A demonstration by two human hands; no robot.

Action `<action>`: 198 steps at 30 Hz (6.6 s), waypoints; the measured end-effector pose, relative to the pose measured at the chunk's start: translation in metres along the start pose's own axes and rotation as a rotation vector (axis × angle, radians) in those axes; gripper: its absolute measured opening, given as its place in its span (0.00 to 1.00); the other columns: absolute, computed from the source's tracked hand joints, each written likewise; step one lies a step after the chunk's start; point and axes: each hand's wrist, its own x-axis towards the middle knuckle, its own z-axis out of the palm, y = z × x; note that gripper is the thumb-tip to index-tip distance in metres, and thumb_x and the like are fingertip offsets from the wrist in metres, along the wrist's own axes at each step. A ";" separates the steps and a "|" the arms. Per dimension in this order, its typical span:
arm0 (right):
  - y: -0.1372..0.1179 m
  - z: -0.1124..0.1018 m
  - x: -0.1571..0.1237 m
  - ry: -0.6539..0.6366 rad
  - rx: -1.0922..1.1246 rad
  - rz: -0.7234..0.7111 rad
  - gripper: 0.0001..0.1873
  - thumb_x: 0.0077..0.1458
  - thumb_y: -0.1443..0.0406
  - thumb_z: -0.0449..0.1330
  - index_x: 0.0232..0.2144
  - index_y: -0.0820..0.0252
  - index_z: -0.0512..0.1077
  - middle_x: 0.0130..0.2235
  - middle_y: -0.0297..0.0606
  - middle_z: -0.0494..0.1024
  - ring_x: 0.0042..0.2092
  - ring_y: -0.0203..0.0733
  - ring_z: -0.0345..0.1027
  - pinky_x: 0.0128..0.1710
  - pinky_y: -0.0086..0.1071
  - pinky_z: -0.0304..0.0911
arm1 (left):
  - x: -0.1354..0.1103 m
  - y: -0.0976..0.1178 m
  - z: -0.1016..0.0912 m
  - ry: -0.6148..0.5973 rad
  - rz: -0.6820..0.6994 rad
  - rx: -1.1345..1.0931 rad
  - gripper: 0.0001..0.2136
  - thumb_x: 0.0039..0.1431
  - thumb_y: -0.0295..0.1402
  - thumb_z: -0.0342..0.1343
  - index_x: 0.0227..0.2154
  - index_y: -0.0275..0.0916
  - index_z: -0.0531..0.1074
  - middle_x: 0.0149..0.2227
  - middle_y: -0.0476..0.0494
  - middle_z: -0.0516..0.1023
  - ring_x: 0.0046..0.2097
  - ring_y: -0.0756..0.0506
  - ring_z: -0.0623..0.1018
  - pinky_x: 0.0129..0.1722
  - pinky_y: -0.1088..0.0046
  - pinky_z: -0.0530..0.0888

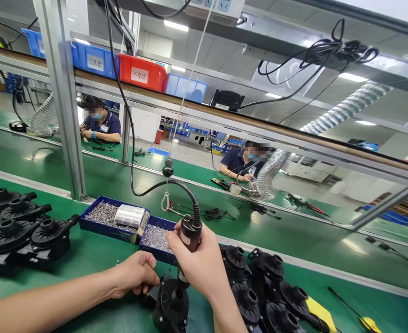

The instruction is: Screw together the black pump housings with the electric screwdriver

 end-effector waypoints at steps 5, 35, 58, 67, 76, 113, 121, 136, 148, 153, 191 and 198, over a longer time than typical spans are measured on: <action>0.001 -0.001 0.001 -0.026 -0.006 0.005 0.21 0.57 0.47 0.71 0.37 0.56 0.74 0.32 0.38 0.82 0.35 0.52 0.77 0.37 0.42 0.69 | -0.011 0.013 -0.006 -0.074 0.003 0.004 0.21 0.43 0.31 0.68 0.37 0.44 0.63 0.25 0.53 0.80 0.20 0.52 0.71 0.16 0.78 0.57; 0.008 -0.025 0.010 -0.107 0.503 -0.214 0.05 0.53 0.64 0.74 0.32 0.56 0.83 0.32 0.37 0.87 0.35 0.49 0.83 0.38 0.39 0.76 | -0.031 0.009 0.012 -0.115 0.100 -0.033 0.31 0.34 0.33 0.75 0.42 0.42 0.66 0.33 0.56 0.77 0.27 0.53 0.68 0.24 0.75 0.60; 0.007 -0.005 0.006 -0.297 0.547 -0.122 0.09 0.52 0.62 0.75 0.33 0.57 0.79 0.30 0.36 0.84 0.33 0.49 0.82 0.37 0.39 0.74 | -0.029 0.007 0.011 -0.114 0.078 0.008 0.32 0.32 0.32 0.76 0.43 0.42 0.68 0.34 0.56 0.77 0.30 0.51 0.70 0.32 0.72 0.64; 0.011 -0.002 0.002 -0.331 0.590 -0.191 0.17 0.54 0.57 0.77 0.34 0.54 0.73 0.30 0.34 0.80 0.31 0.47 0.79 0.36 0.40 0.73 | -0.027 0.007 0.016 -0.086 0.051 0.005 0.30 0.32 0.28 0.76 0.39 0.43 0.67 0.29 0.58 0.77 0.32 0.47 0.75 0.34 0.71 0.65; 0.018 0.008 0.001 -0.429 0.708 -0.231 0.17 0.55 0.59 0.76 0.34 0.55 0.70 0.25 0.29 0.74 0.24 0.41 0.74 0.27 0.32 0.65 | -0.031 0.004 0.017 -0.104 0.132 -0.013 0.28 0.37 0.29 0.74 0.39 0.43 0.64 0.31 0.58 0.74 0.34 0.49 0.71 0.36 0.71 0.65; 0.020 -0.009 0.003 -0.451 0.577 -0.165 0.18 0.61 0.58 0.76 0.39 0.56 0.70 0.32 0.34 0.80 0.30 0.44 0.79 0.33 0.34 0.70 | -0.046 0.053 -0.034 0.056 0.487 1.007 0.16 0.59 0.20 0.59 0.48 0.43 0.73 0.40 0.44 0.84 0.44 0.38 0.82 0.39 0.68 0.69; 0.010 -0.012 0.005 -0.429 0.478 -0.209 0.12 0.64 0.59 0.73 0.39 0.57 0.74 0.32 0.35 0.80 0.33 0.46 0.82 0.35 0.35 0.71 | -0.033 0.047 -0.041 0.032 0.311 1.412 0.22 0.51 0.15 0.62 0.48 0.40 0.76 0.42 0.35 0.85 0.46 0.28 0.85 0.38 0.65 0.72; 0.020 -0.013 0.005 -0.472 0.447 -0.215 0.14 0.63 0.57 0.73 0.40 0.57 0.73 0.32 0.37 0.80 0.32 0.47 0.80 0.32 0.35 0.70 | -0.024 0.025 -0.034 0.064 0.340 1.124 0.20 0.46 0.13 0.58 0.39 0.41 0.72 0.36 0.43 0.81 0.44 0.34 0.82 0.41 0.65 0.70; 0.000 -0.011 -0.010 -0.330 0.415 -0.070 0.19 0.60 0.54 0.76 0.37 0.55 0.72 0.32 0.35 0.80 0.33 0.46 0.78 0.37 0.37 0.70 | -0.007 0.000 -0.010 -0.093 0.162 0.323 0.14 0.48 0.24 0.62 0.34 0.43 0.64 0.23 0.59 0.70 0.25 0.49 0.69 0.26 0.74 0.68; -0.004 -0.011 -0.008 -0.292 0.310 -0.049 0.18 0.58 0.53 0.77 0.35 0.56 0.74 0.30 0.35 0.80 0.31 0.46 0.78 0.35 0.37 0.69 | 0.003 -0.005 -0.009 -0.154 0.043 0.161 0.18 0.41 0.23 0.63 0.34 0.43 0.65 0.22 0.57 0.74 0.24 0.49 0.73 0.25 0.74 0.70; 0.018 -0.013 -0.005 -0.207 0.597 -0.224 0.19 0.54 0.58 0.78 0.37 0.55 0.72 0.26 0.32 0.77 0.25 0.45 0.75 0.29 0.37 0.68 | -0.027 0.009 0.011 -0.098 -0.035 -0.056 0.30 0.29 0.22 0.71 0.36 0.45 0.63 0.27 0.60 0.75 0.23 0.51 0.71 0.19 0.74 0.64; 0.002 0.003 -0.016 -0.142 0.669 -0.210 0.17 0.55 0.58 0.78 0.36 0.54 0.74 0.27 0.31 0.79 0.28 0.45 0.77 0.32 0.38 0.71 | -0.037 0.003 0.022 -0.127 -0.007 -0.038 0.25 0.35 0.25 0.69 0.35 0.45 0.62 0.26 0.63 0.69 0.24 0.53 0.67 0.20 0.76 0.63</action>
